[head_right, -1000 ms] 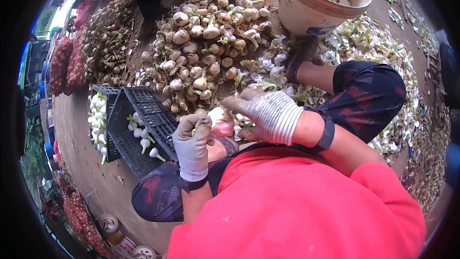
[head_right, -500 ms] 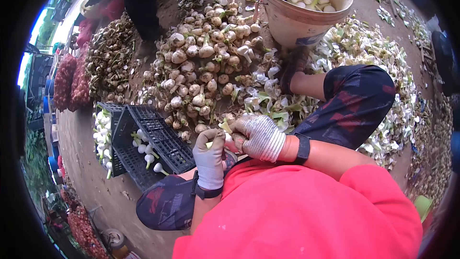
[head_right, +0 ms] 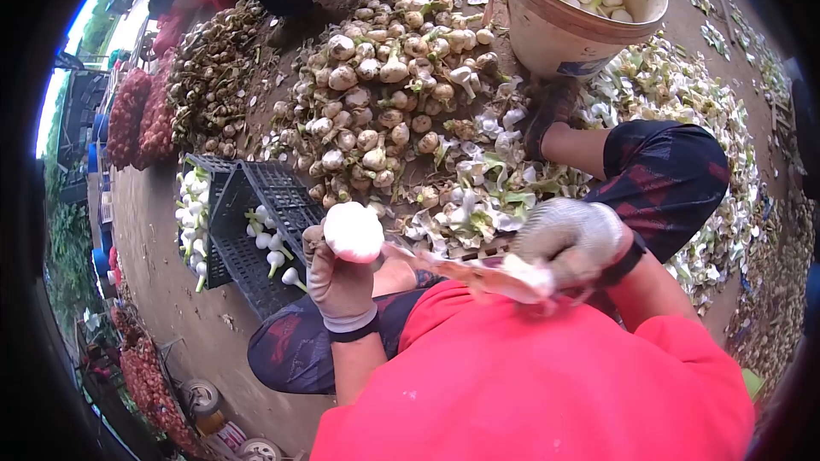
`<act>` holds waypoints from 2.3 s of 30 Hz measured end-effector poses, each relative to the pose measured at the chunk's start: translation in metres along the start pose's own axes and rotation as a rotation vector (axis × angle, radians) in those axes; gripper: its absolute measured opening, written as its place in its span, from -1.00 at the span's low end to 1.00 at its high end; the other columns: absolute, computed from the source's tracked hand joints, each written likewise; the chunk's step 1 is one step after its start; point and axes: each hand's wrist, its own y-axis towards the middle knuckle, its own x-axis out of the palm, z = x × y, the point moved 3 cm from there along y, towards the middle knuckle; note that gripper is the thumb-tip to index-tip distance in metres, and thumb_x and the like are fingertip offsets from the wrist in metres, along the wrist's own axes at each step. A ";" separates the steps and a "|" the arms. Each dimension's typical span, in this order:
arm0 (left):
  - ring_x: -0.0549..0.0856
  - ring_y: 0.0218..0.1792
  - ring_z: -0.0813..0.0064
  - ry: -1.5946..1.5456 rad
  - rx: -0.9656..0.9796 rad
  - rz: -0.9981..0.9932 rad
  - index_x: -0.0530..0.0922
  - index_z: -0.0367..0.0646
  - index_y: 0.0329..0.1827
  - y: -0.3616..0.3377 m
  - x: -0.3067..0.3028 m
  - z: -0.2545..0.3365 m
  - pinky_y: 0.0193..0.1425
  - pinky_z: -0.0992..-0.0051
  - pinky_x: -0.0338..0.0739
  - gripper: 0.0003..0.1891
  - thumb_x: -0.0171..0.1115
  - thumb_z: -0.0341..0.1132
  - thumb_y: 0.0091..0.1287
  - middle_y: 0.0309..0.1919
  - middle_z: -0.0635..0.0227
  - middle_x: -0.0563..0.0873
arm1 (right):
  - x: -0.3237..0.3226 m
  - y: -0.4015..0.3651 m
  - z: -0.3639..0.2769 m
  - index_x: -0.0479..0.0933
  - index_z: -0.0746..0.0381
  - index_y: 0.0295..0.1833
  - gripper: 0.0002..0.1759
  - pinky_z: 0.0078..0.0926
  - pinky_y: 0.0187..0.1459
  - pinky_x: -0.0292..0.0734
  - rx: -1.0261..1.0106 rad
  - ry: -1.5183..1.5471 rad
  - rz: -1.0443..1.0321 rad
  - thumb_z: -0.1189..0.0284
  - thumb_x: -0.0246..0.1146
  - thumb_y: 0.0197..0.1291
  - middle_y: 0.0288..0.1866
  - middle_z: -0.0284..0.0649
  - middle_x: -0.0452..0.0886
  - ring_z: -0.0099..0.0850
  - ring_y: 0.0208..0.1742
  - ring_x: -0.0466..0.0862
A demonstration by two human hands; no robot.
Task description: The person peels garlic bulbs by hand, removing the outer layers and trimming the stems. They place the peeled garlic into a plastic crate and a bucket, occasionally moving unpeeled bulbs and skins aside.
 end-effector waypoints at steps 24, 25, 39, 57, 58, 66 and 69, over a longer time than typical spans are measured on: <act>0.52 -0.09 0.45 1.113 -0.058 0.108 0.48 -0.27 0.03 0.016 -0.019 -0.030 0.01 0.50 0.48 -0.53 0.34 -0.50 -0.03 -0.03 0.22 0.46 | -0.136 0.083 0.227 0.61 0.19 -0.10 -0.71 -0.27 -0.05 0.53 0.804 -0.831 0.725 0.43 0.23 0.01 -0.16 0.01 0.65 -0.07 -0.10 0.65; 0.51 0.00 0.35 1.260 -0.085 0.073 0.41 -0.28 0.15 0.019 -0.025 -0.040 0.12 0.41 0.45 -0.39 0.37 -0.43 -0.05 0.01 0.17 0.46 | -0.126 0.084 0.204 0.60 0.23 -0.07 -0.70 -0.36 -0.15 0.56 0.636 -0.644 0.818 0.48 0.22 0.02 -0.24 -0.06 0.67 -0.22 -0.19 0.69; 0.53 0.03 0.26 1.262 0.407 -0.197 0.37 -0.20 0.20 -0.012 0.027 -0.039 0.14 0.37 0.43 -0.30 0.44 -0.54 -0.10 0.02 0.17 0.46 | 0.023 0.091 0.047 0.54 0.22 -0.36 -0.67 -0.71 -0.66 0.23 0.414 0.366 0.921 0.17 0.19 0.28 -0.59 -0.39 0.50 -0.64 -0.66 0.41; 0.64 -0.31 0.25 -0.022 -0.534 0.057 0.43 -0.22 0.10 -0.036 0.014 -0.043 -0.26 0.32 0.58 -0.47 0.27 -0.01 0.22 -0.25 0.18 0.60 | 0.034 0.068 0.043 0.57 0.31 -0.13 -0.78 -0.63 -0.42 0.47 0.356 0.144 0.585 0.38 0.12 0.30 -0.46 -0.32 0.61 -0.62 -0.45 0.53; 0.65 -0.35 0.28 -0.163 -0.614 0.092 0.41 -0.21 0.11 -0.038 0.016 -0.049 -0.37 0.38 0.57 -0.47 0.14 0.05 0.29 -0.24 0.18 0.62 | 0.037 0.067 0.043 0.57 0.31 -0.15 -0.77 -0.64 -0.47 0.44 0.358 0.228 0.544 0.37 0.13 0.30 -0.49 -0.34 0.58 -0.63 -0.49 0.52; 0.64 -0.32 0.57 0.331 -0.376 -0.012 0.41 -0.28 0.17 -0.036 0.027 -0.051 -0.27 0.68 0.52 -0.46 -0.18 0.06 0.49 -0.20 0.31 0.65 | 0.035 0.054 0.033 0.49 0.25 -0.44 -0.74 -0.71 -0.74 0.15 0.411 0.680 0.466 0.32 0.18 0.22 -0.67 -0.38 0.43 -0.63 -0.72 0.39; 0.61 -0.34 0.63 0.630 -0.069 0.013 0.48 -0.32 0.10 -0.025 0.017 -0.048 -0.23 0.70 0.50 -0.64 0.01 -0.19 0.46 -0.20 0.31 0.64 | 0.036 0.046 0.047 0.48 0.23 -0.46 -0.80 -0.70 -0.73 0.21 0.433 1.153 0.599 0.38 0.17 0.17 -0.68 -0.33 0.44 -0.59 -0.72 0.42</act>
